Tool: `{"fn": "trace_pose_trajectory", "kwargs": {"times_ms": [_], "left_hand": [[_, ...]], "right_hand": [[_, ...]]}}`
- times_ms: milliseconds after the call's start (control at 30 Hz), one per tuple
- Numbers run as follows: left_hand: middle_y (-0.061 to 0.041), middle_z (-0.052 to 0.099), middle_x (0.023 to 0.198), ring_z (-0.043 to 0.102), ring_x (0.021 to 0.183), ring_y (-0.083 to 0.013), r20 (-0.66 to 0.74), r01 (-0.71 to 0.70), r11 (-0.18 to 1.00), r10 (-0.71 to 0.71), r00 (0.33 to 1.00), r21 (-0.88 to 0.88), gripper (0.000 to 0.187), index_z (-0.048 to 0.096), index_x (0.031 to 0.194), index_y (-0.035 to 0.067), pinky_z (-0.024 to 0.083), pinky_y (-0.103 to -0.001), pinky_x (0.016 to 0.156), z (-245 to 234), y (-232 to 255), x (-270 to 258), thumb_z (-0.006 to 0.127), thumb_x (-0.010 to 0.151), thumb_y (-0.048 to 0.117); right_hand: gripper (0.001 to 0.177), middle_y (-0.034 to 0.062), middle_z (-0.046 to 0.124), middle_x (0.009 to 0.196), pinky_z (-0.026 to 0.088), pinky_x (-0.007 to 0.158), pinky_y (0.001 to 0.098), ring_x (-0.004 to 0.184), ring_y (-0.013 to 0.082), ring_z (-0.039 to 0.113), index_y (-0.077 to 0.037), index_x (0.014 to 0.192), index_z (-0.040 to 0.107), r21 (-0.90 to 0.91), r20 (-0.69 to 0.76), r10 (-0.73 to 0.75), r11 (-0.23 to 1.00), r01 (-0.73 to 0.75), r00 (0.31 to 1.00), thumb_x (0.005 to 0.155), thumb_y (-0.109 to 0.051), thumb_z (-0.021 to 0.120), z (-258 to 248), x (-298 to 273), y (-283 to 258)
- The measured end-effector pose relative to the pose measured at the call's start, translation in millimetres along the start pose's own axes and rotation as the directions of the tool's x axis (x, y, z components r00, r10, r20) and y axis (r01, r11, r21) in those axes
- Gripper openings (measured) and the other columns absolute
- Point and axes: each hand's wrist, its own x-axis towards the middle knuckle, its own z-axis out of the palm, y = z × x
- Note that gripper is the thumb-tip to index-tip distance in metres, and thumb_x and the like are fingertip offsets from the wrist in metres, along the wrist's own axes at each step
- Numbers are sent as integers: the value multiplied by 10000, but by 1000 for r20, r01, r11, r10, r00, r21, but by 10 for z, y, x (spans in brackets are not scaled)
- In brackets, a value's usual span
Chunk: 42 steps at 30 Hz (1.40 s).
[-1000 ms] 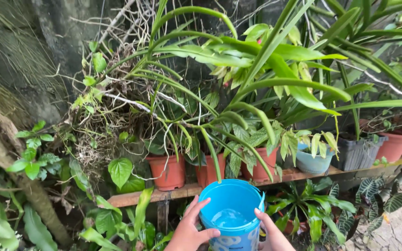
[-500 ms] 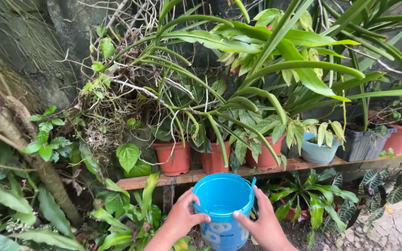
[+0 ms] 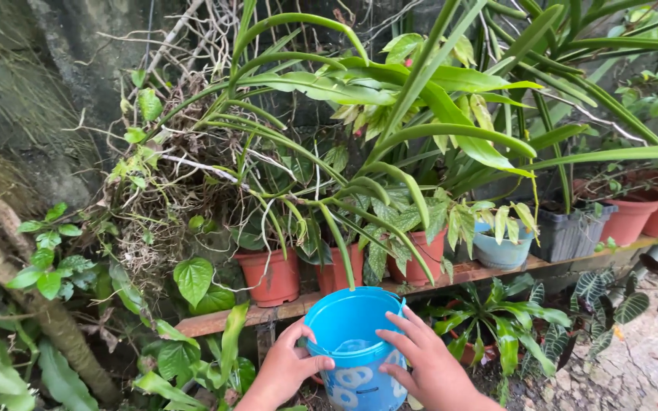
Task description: Filling a blue bucket from a hose and watering various potted plants on an outdoor shelf.
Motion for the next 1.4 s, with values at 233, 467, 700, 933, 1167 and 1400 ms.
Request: {"fn": "trace_pose_trajectory", "kwargs": {"times_ms": [233, 467, 700, 933, 1167, 1400], "left_hand": [[-35, 536, 1451, 696, 1091, -196, 151, -82, 997, 83, 985, -16, 496, 471, 922, 58, 643, -343, 846, 6, -311, 153, 912, 700, 9], [-102, 607, 1364, 675, 1129, -270, -105, 294, 954, -288, 952, 54, 479, 542, 1239, 149, 589, -441, 853, -297, -224, -53, 680, 867, 417], [-190, 601, 1306, 637, 1140, -318, -201, 519, 854, -513, 835, -27, 668, 628, 1230, 78, 535, -531, 994, -857, -28, -277, 608, 864, 636], [-302, 704, 1228, 593, 1173, -461, -310, 226, 916, -120, 943, 331, 731, 696, 1186, -52, 505, -561, 1010, -1177, -112, -277, 525, 1018, 639], [-126, 445, 1605, 359, 1518, -296, -433, 123, 987, -157, 888, -105, 821, 281, 1602, 148, 272, -471, 1206, -793, 221, -393, 447, 932, 593], [-136, 446, 1611, 374, 1520, -290, -434, 126, 981, -179, 883, -147, 849, 206, 1627, 174, 283, -455, 1217, -617, -3, -374, 419, 932, 612]], "right_hand": [[300, 74, 700, 1037, 343, 1060, 624, 1289, 397, 527, -124, 1039, 671, -188, 143, -329, 917, 352, 933, 796, -235, 808, -358, 111, -10], [294, 78, 649, 882, 482, 823, 477, 916, 336, 629, -113, 971, 634, -21, 218, -304, 949, 315, 927, 780, -229, 827, -21, 237, -108], [305, 94, 649, 920, 478, 826, 487, 935, 350, 618, -96, 1014, 642, 71, 135, -437, 900, 431, 889, 777, -189, 810, 125, 547, -528], [289, 96, 633, 889, 466, 905, 511, 921, 348, 615, -105, 1020, 648, 95, 185, -516, 856, 507, 836, 784, -180, 799, 145, 682, -671], [273, 116, 658, 958, 530, 826, 504, 977, 374, 640, -108, 1064, 632, 58, 547, -208, 976, 211, 811, 866, -249, 757, 98, 530, -300], [232, 134, 696, 1039, 563, 891, 468, 997, 335, 689, -105, 1099, 675, -376, 610, -6, 878, 296, 792, 934, -268, 661, 75, 1365, 363]]}}
